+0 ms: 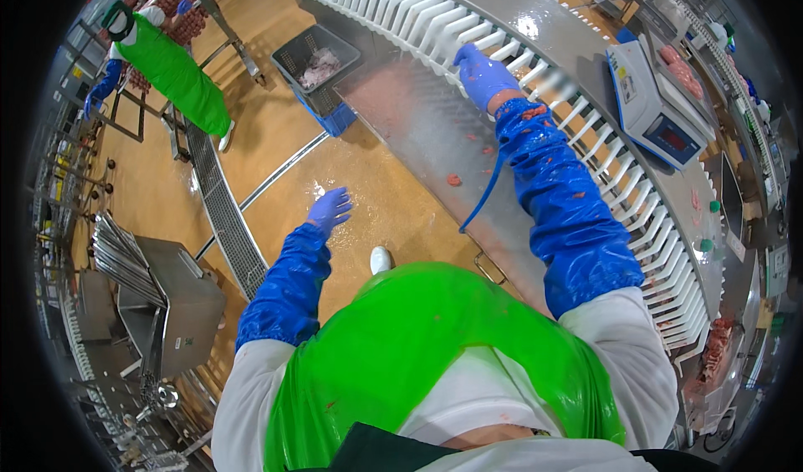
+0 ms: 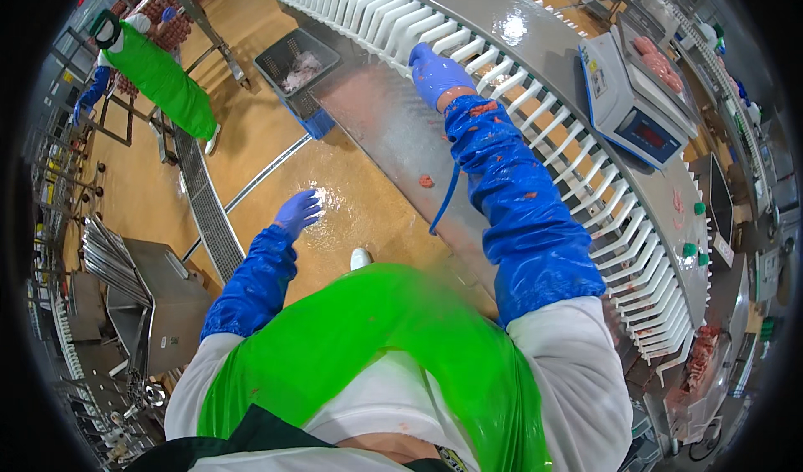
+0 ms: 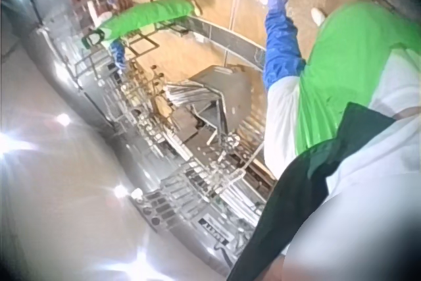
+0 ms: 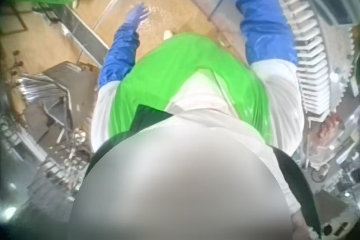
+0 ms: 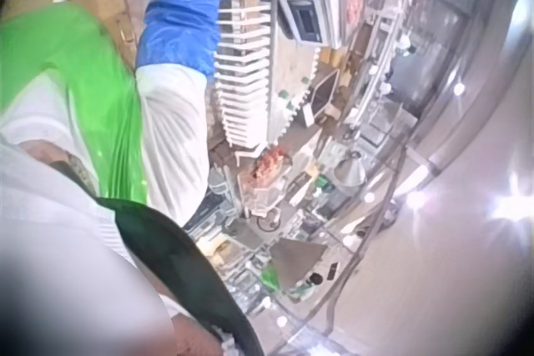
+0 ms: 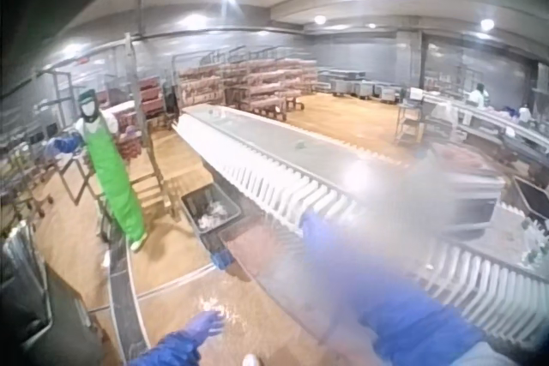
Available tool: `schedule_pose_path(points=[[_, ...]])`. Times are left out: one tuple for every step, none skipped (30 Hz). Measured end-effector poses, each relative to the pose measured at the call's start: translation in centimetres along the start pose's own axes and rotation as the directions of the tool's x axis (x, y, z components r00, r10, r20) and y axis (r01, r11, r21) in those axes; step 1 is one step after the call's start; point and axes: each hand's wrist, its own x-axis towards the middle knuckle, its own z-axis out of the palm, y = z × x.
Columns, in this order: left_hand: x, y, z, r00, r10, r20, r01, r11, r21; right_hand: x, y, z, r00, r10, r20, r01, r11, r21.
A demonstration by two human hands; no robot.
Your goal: The person assembles small sausage pieces onto a rotating rack by hand, then uses a hose to spray water on the rack and surrounding area. The person handles the sausage pieces and the hose throughout the clip.
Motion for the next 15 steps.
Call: schedule_pose_path(points=[[-1.0,-0.7,-2.3,0.998,-0.018,-0.067,0.016,0.999,-0.030,0.3,-0.2,0.4,0.998,-0.055,0.023,0.056,0.998,-0.018],[-2.1,-1.2,-4.8,0.991,-0.037,-0.132,0.029,0.998,-0.056,0.7,-0.5,0.7,0.993,-0.108,0.044,0.109,0.993,-0.033],[-3.1,-2.2,-7.9,0.984,-0.027,-0.177,0.011,0.996,-0.093,1.9,-0.5,0.4,0.998,-0.045,-0.044,0.045,0.999,-0.002],[-3.7,-3.4,-10.9,0.976,-0.020,-0.217,-0.009,0.991,-0.130,3.2,-0.3,0.9,0.997,-0.077,-0.031,0.075,0.996,-0.051],[-4.3,-4.2,-13.4,0.965,-0.040,-0.257,0.000,0.988,-0.155,4.3,0.1,1.6,0.995,-0.101,-0.017,0.099,0.989,-0.105],[-5.2,-5.1,-15.6,0.951,-0.063,-0.303,0.008,0.983,-0.181,5.2,0.1,2.4,0.992,-0.129,0.002,0.128,0.980,-0.153],[-6.2,-5.7,-17.2,0.936,-0.078,-0.343,0.012,0.982,-0.190,5.8,-0.5,2.1,0.997,-0.070,-0.035,0.066,0.994,-0.087],[-7.4,-6.1,-18.9,0.919,-0.091,-0.384,0.015,0.981,-0.195,6.5,-1.6,1.7,0.998,-0.007,-0.070,0.006,1.000,-0.015],[-8.1,-6.8,-20.9,0.911,-0.108,-0.399,0.021,0.976,-0.217,7.0,-2.5,1.7,0.995,0.014,-0.096,-0.010,0.999,0.038],[-8.5,-7.7,-23.1,0.902,-0.126,-0.414,0.025,0.970,-0.242,8.1,-2.8,2.4,0.997,-0.031,-0.075,0.031,1.000,-0.001],[-8.5,-8.2,-24.5,0.895,-0.147,-0.421,0.035,0.964,-0.264,9.1,-2.7,3.2,0.996,-0.067,-0.054,0.064,0.997,-0.042],[-8.1,-8.7,-25.6,0.891,-0.165,-0.423,0.052,0.963,-0.266,10.0,-2.7,3.8,0.995,-0.099,-0.031,0.097,0.992,-0.083],[-7.9,-8.8,-26.9,0.885,-0.179,-0.430,0.065,0.962,-0.267,10.3,-4.3,2.6,0.992,0.033,-0.124,-0.027,0.998,0.050],[-7.7,-8.7,-28.2,0.879,-0.193,-0.437,0.078,0.961,-0.266,11.5,-4.2,3.3,0.996,0.029,-0.089,-0.033,0.999,-0.041],[-7.1,-8.5,-29.8,0.889,-0.186,-0.419,0.079,0.962,-0.261,12.7,-3.1,5.1,0.989,-0.132,-0.072,0.123,0.985,-0.118]])
